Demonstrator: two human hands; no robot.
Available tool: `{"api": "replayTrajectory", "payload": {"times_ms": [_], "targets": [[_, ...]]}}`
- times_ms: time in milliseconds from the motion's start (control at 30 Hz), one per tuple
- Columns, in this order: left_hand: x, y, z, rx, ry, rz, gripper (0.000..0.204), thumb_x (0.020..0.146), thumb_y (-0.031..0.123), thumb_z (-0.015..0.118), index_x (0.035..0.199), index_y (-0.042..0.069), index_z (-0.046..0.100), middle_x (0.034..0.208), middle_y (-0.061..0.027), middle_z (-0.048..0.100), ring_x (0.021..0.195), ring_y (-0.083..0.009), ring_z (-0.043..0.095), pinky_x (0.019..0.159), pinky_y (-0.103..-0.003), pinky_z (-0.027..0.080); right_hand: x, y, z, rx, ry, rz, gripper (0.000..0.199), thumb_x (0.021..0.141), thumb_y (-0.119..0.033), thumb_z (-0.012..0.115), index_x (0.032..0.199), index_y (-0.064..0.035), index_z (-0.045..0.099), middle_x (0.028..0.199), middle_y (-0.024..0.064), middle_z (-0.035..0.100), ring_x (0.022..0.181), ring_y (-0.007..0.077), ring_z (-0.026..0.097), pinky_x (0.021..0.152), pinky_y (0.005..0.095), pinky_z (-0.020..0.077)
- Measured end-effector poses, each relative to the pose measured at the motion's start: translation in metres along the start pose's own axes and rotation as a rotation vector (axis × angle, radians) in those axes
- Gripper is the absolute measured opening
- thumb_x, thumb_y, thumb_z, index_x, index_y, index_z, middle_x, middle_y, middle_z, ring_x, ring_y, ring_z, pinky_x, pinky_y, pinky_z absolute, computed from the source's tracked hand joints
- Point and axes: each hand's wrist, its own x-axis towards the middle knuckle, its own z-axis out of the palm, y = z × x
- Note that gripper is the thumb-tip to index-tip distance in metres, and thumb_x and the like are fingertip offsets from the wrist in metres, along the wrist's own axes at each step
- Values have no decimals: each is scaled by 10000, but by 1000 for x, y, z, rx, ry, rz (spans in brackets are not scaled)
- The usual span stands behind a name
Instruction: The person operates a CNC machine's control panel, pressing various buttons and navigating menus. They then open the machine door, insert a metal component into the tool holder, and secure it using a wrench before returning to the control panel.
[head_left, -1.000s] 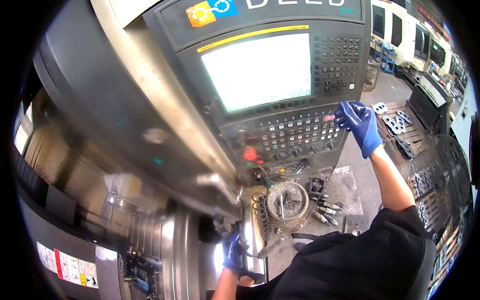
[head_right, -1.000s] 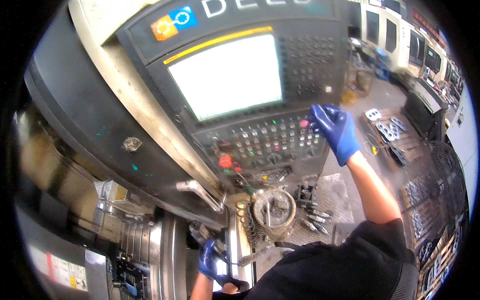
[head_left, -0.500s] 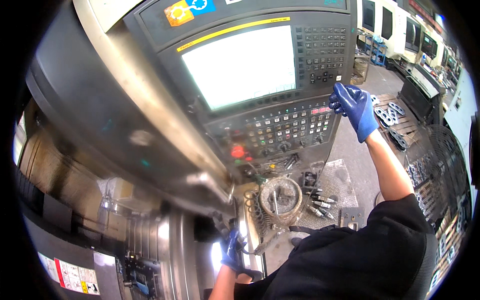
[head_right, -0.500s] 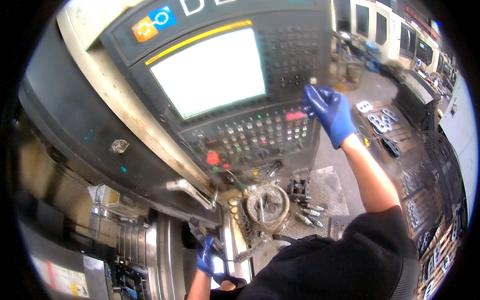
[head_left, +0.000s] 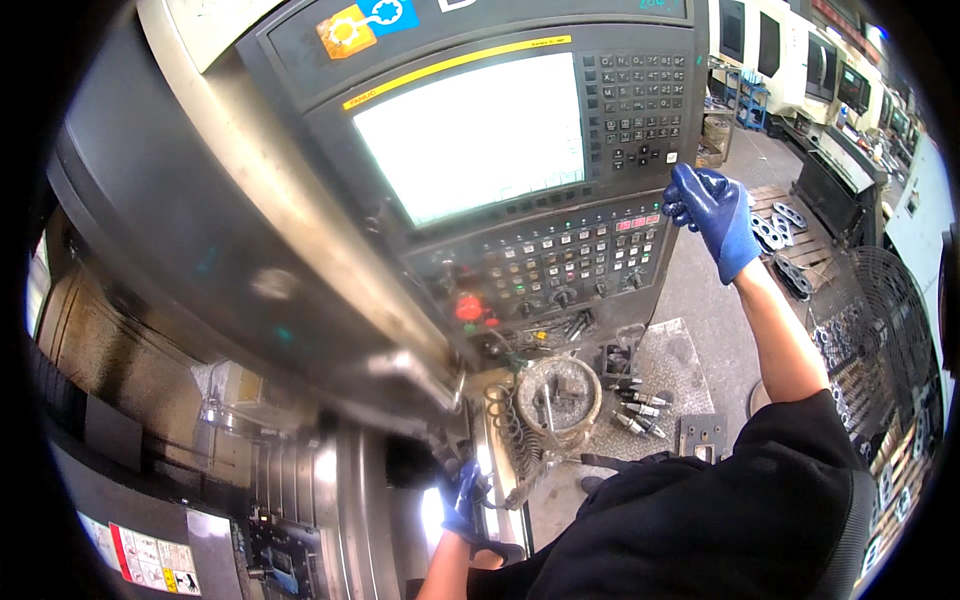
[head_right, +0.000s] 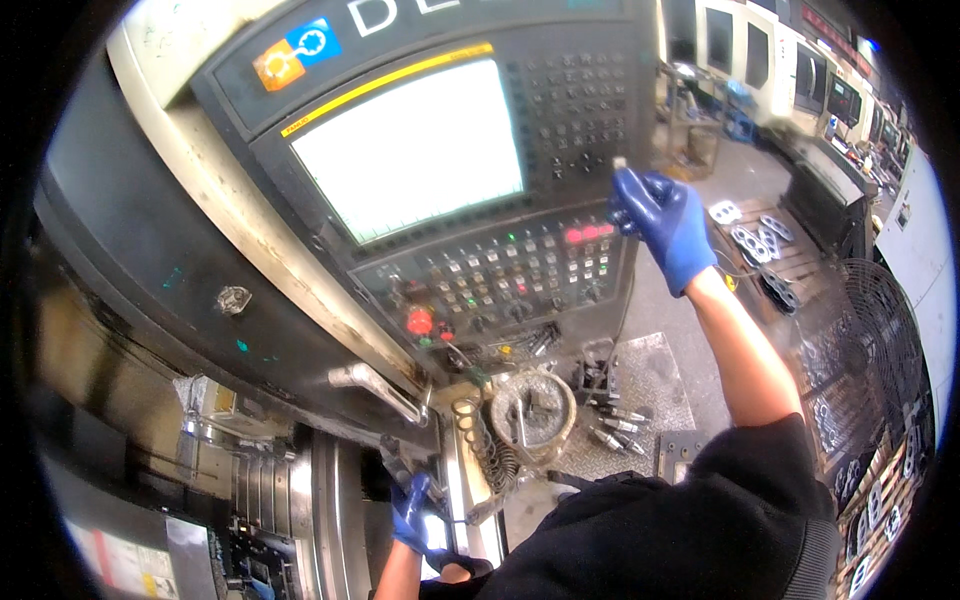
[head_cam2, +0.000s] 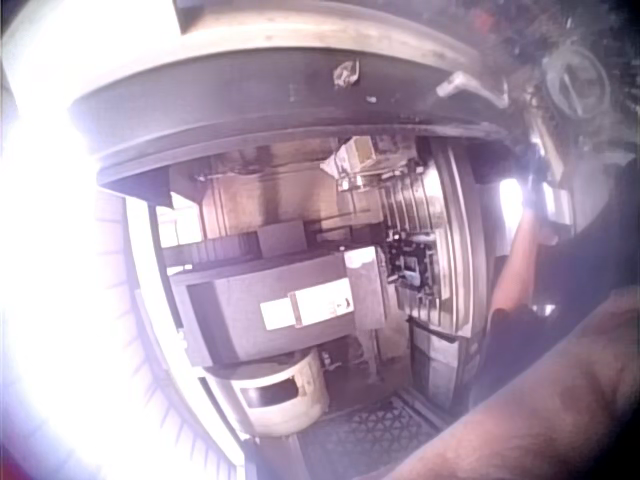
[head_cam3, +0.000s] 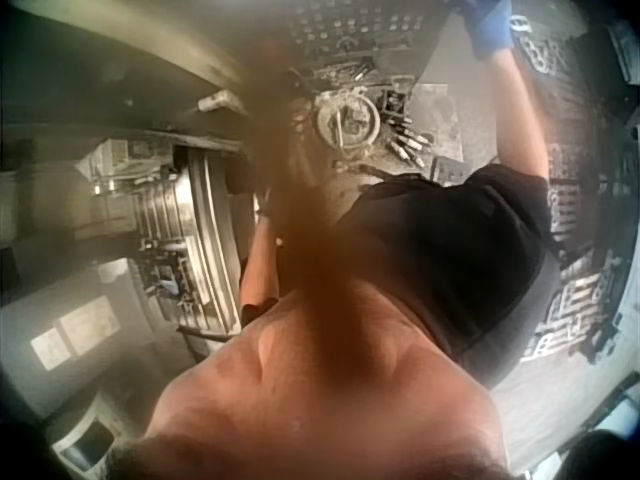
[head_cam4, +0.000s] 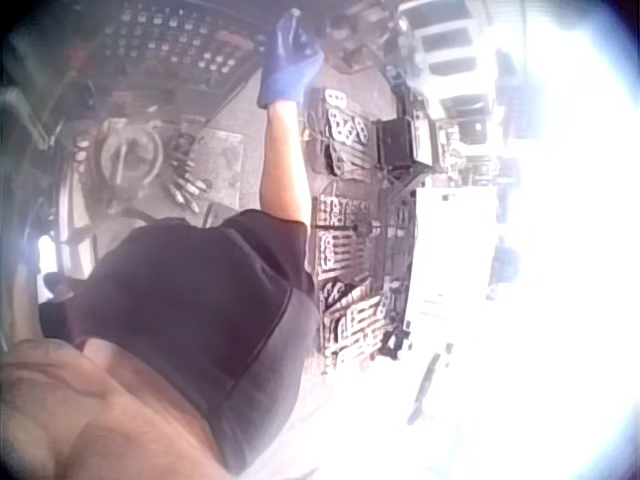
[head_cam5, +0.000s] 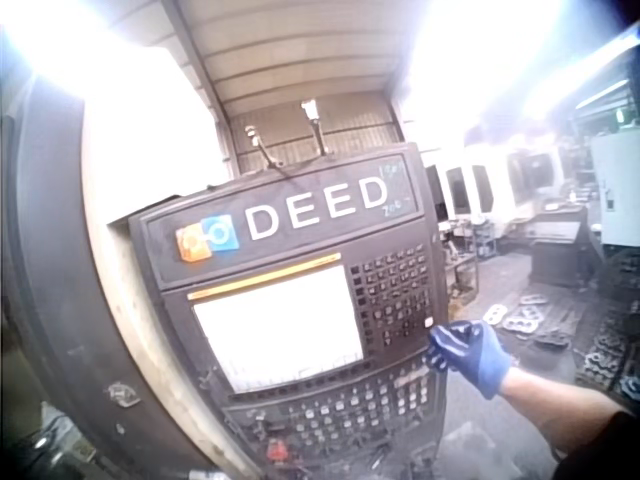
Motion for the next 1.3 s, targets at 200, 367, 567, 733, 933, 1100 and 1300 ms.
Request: {"api": "replayTrajectory", "payload": {"times_ms": [200, 367, 567, 733, 933, 1100, 1300], "targets": [[-2, 7, 2, 9, -23, -69, 351, 878, 200, 748, 1159, 81, 576, 888, -29, 638, 782, -156, 629, 714, -322, 535, 2, -1, 1, 4, 0, -3, 405, 953, -377, 676, 919, 24, 712, 754, 58, 696, 626, 77, 615, 577, 225, 491], [-3, 14, 12, -218, 2, -77, 313, 1026, 334, 513, 1035, 41, 623, 784, -60, 659, 600, -172, 631, 561, -295, 525, 2, -3, 2, -6, 12, 13, 411, 948, -380, 684, 927, 30, 709, 773, 64, 702, 627, 81, 620, 576, 227, 497], [1, 3, 6, 101, 49, 50, 428, 1016, 411, 495, 1032, 6, 633, 794, -85, 677, 617, -203, 654, 579, -311, 547, 11, -7, 0, 13, 21, 102, 403, 934, -396, 700, 890, 5, 697, 722, 55, 668, 601, 92, 614, 552, 239, 491], [-7, 5, 9, -66, 66, -22, 228, 960, 252, 648, 1052, 46, 619, 784, -62, 654, 676, -186, 665, 623, -343, 576, 33, -8, 2, -61, 77, -11, 445, 932, -422, 686, 732, -26, 669, 619, 10, 610, 542, 61, 554, 505, 237, 421], [-8, 13, 14, 53, -23, 4, 313, 936, 187, 680, 1184, 95, 512, 753, -40, 612, 637, -160, 624, 639, -330, 577, 41, -20, 10, -75, 47, -104, 455, 928, -423, 684, 690, -36, 664, 577, 6, 588, 526, 61, 532, 495, 255, 404], [-6, 8, 5, 39, 72, -36, 495, 901, 183, 728, 1312, 121, 460, 857, -46, 641, 756, -178, 661, 659, -335, 574, 47, -23, 15, -246, 29, -153, 477, 895, -471, 702, 696, -39, 672, 573, 9, 593, 534, 70, 536, 523, 254, 415], [-7, 13, 2, 69, -17, -40, 564, 877, 170, 755, 1350, 103, 454, 983, -65, 647, 842, -212, 677, 674, -342, 583, 55, -15, 20, -213, 35, -190, 503, 873, -509, 709, 746, -22, 699, 586, 24, 610, 556, 84, 558, 541, 276, 441]]}}
